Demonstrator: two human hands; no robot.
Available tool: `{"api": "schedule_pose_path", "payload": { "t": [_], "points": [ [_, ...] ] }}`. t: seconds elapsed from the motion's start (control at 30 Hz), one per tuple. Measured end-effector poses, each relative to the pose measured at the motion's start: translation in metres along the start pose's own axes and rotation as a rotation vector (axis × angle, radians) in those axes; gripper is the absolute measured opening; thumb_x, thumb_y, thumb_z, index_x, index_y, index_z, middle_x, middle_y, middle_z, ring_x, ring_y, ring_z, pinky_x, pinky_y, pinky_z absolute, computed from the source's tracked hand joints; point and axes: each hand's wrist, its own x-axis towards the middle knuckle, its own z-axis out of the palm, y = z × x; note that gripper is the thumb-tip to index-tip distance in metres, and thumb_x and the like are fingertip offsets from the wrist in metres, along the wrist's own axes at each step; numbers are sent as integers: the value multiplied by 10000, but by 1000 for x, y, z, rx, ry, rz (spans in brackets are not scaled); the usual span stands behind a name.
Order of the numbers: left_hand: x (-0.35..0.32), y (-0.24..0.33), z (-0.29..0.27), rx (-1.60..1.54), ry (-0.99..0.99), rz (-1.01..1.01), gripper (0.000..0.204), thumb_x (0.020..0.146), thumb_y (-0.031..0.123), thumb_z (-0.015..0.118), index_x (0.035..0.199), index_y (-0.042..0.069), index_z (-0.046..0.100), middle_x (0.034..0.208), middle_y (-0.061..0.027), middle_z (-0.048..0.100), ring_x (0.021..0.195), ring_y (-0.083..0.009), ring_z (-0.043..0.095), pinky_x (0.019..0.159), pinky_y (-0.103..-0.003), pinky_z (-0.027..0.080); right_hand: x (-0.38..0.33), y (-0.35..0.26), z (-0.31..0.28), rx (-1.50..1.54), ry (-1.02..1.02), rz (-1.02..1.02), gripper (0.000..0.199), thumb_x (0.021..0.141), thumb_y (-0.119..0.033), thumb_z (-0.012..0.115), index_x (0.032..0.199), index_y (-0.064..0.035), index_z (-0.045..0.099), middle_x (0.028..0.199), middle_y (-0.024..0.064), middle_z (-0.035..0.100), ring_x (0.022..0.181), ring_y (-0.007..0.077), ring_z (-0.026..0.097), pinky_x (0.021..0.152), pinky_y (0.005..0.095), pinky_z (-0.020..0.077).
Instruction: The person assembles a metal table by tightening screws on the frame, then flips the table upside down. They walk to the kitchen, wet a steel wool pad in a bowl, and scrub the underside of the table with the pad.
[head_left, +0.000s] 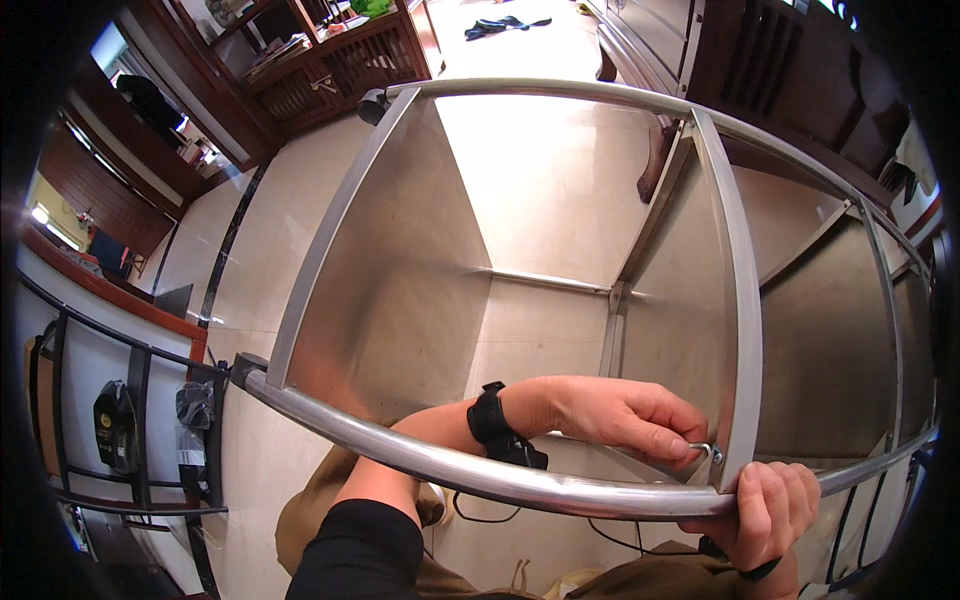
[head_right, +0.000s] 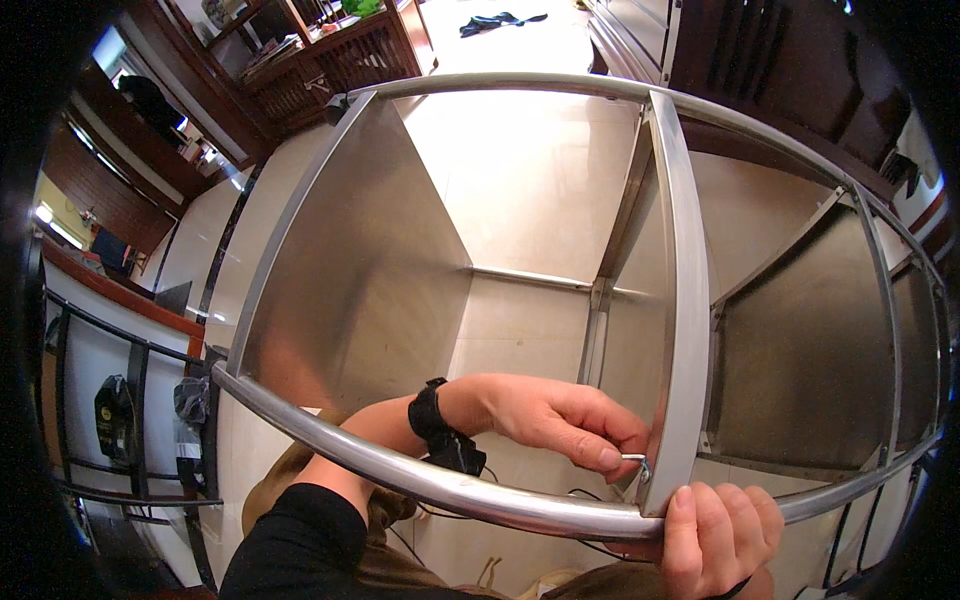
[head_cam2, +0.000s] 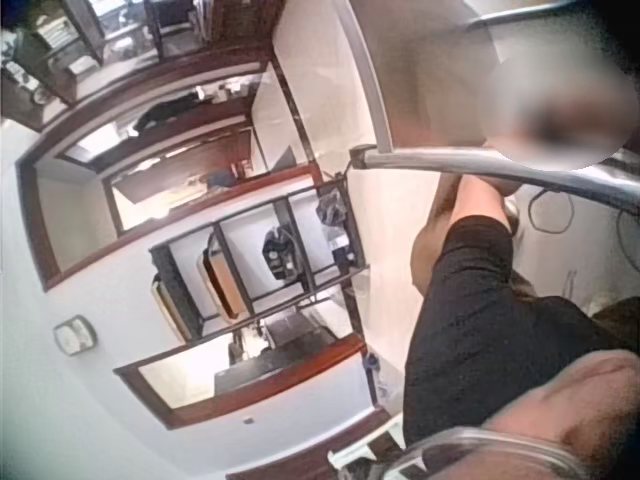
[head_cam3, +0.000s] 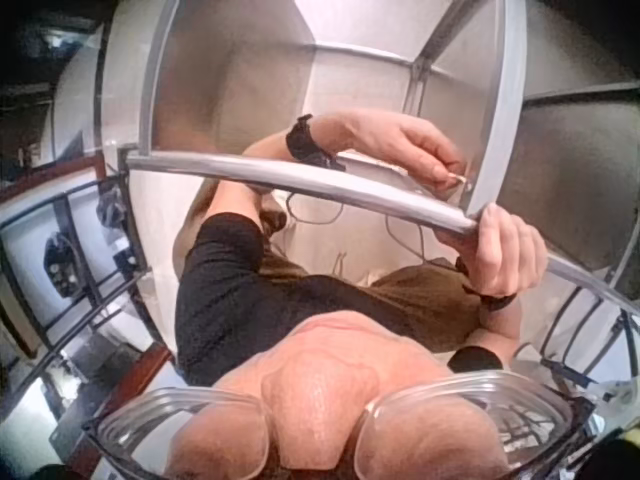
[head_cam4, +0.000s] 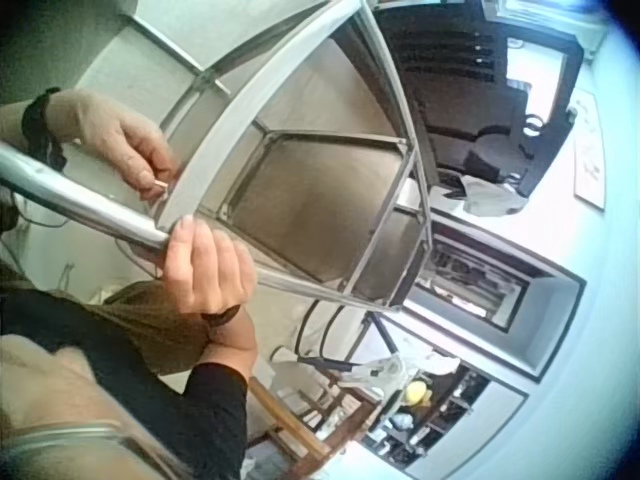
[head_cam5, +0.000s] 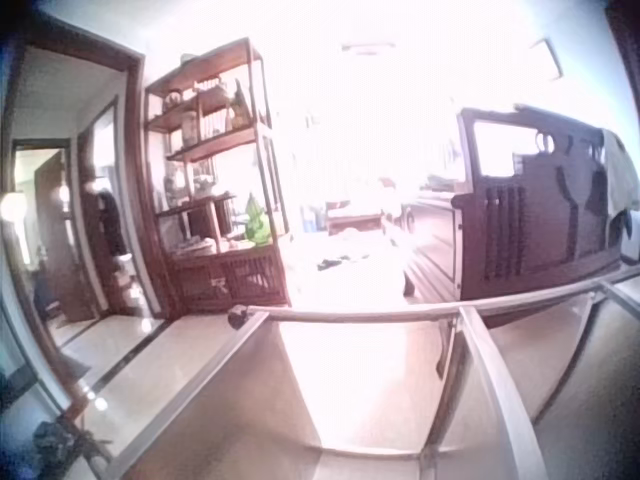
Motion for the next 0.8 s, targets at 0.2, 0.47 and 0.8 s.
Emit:
{"api": "schedule_pose_path", "payload": {
  "t": [0.2,0.47,0.8],
  "points": [
    [5,-8,2,57,3,104,326,1026,308,539,981,-11,587,895,0,539,840,-95,463,746,-272,405,3,2,-5,1,-19,-2,603,915,-557,618,1141,-11,502,794,126,609,629,255,600,609,397,483],
    [4,-17,11,22,53,146,319,1034,308,513,995,0,586,907,-14,550,856,-110,479,773,-277,415,2,1,-10,20,-94,22,618,919,-555,612,1189,-20,463,824,130,611,662,257,605,647,420,490],
    [4,-30,12,-75,67,158,293,1014,291,541,996,7,613,887,2,562,823,-97,491,728,-266,418,2,-4,-6,12,-24,29,600,889,-564,653,1119,-26,521,815,109,618,659,242,609,610,394,496]
  ]
}}
